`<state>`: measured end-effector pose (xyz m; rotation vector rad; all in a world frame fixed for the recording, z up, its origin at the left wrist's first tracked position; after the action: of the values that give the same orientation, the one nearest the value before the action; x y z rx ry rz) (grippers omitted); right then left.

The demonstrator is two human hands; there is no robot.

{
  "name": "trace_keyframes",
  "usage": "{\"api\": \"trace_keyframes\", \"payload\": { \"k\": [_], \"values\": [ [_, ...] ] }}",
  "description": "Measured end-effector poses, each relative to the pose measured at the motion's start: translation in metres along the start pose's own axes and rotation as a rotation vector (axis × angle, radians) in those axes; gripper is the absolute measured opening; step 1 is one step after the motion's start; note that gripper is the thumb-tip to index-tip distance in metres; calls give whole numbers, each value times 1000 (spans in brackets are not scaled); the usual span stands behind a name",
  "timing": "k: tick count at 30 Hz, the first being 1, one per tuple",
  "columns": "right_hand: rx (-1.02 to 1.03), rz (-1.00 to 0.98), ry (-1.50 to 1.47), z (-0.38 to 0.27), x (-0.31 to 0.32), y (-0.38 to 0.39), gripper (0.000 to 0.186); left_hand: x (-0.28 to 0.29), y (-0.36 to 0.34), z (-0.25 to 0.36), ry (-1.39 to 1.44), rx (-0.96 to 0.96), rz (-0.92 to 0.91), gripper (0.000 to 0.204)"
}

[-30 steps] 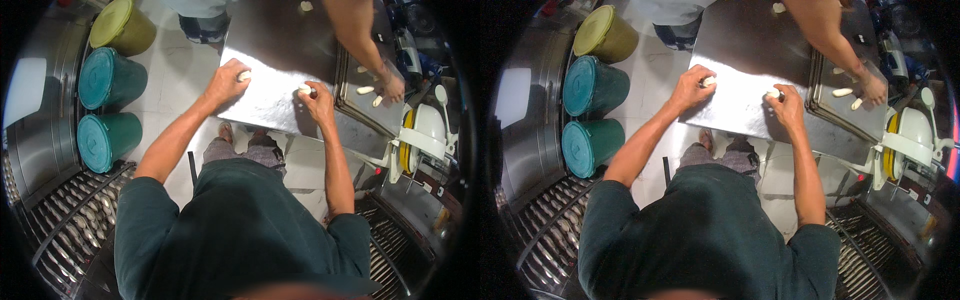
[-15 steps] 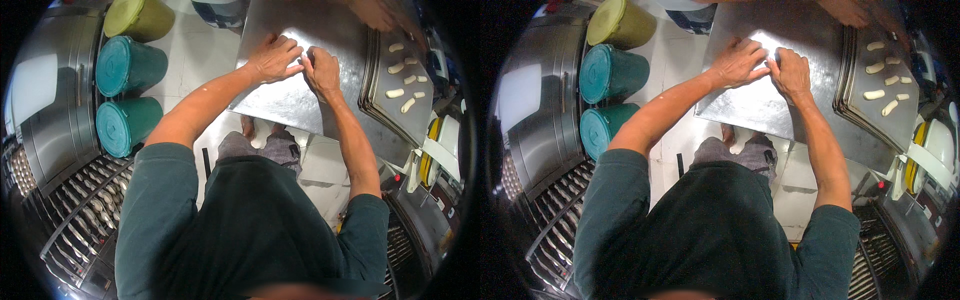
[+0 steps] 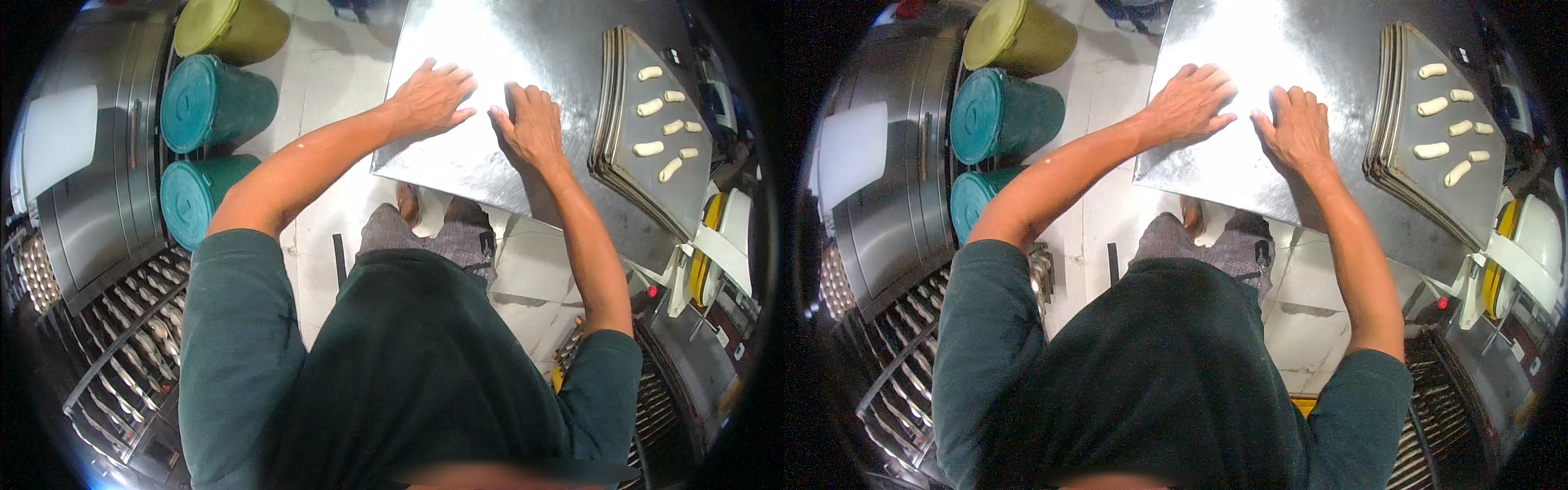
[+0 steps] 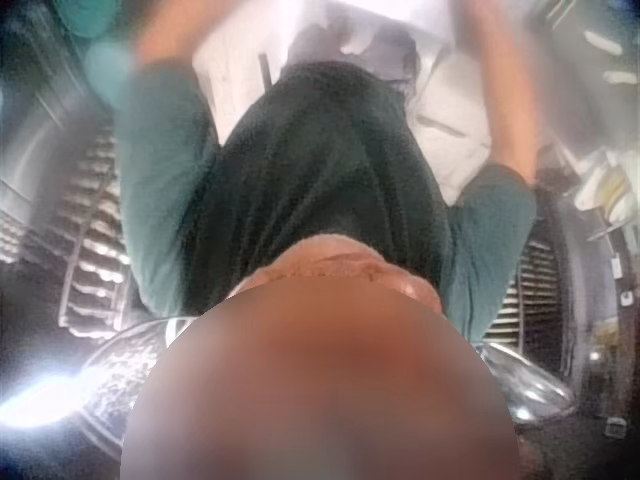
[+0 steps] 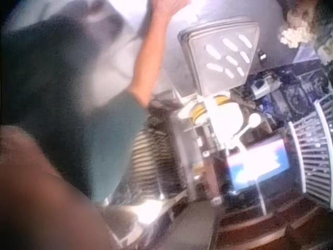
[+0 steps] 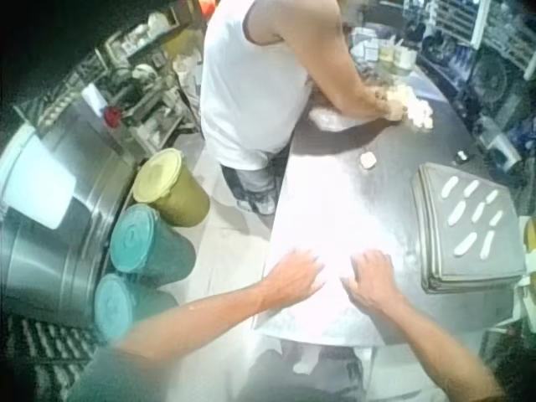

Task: The person rolls small pieces of dough into cylindrical shapes on a metal table and places them onto baking trays.

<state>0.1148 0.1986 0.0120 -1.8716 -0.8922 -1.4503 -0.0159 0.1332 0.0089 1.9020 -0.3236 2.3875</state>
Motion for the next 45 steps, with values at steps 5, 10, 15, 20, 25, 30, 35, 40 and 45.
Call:
{"api": "trace_keyframes", "payload": {
  "k": [5, 10, 15, 20, 25, 30, 35, 40, 45],
  "values": [
    [11, 146, 63, -16, 4, 26, 52, -3, 23, 9, -50, 76, 34, 36],
    [83, 227, 55, -19, 15, 32, 52, 8, 30, 3, 40, 33, 127, 39],
    [55, 257, 48, -20, 17, 40, 51, 8, 36, 6, 65, 38, 5, 46],
    [196, 279, -82, -7, 10, 76, 41, 11, 57, -2, 79, -5, -77, 38],
    [14, 198, -51, -1, -1, 26, 31, -5, 17, -13, 106, 3, 28, 32],
    [-23, 112, 25, 1, 3, 11, 39, 2, 8, -19, 50, 62, 53, 42],
    [222, 308, 164, -31, 12, 72, 50, 8, 64, -2, 122, 2, 138, 49],
    [-57, 206, -38, 0, -4, 39, 38, 1, 18, -14, 105, 37, 41, 30],
    [6, 233, 0, -7, 0, 35, 41, -8, 11, -19, 79, 52, -5, 35]
  ]
}}
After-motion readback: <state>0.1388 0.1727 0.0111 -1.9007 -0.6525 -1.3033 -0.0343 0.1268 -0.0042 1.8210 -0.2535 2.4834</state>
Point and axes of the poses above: each hand's wrist, its own y-axis away from the middle knuckle, its own x-axis out of the back of the hand, z = x × y, the point moved 9 cm from there along -y, towards the middle knuckle, and after that the axes turned 6 degrees about x, right-handed, at the moved point
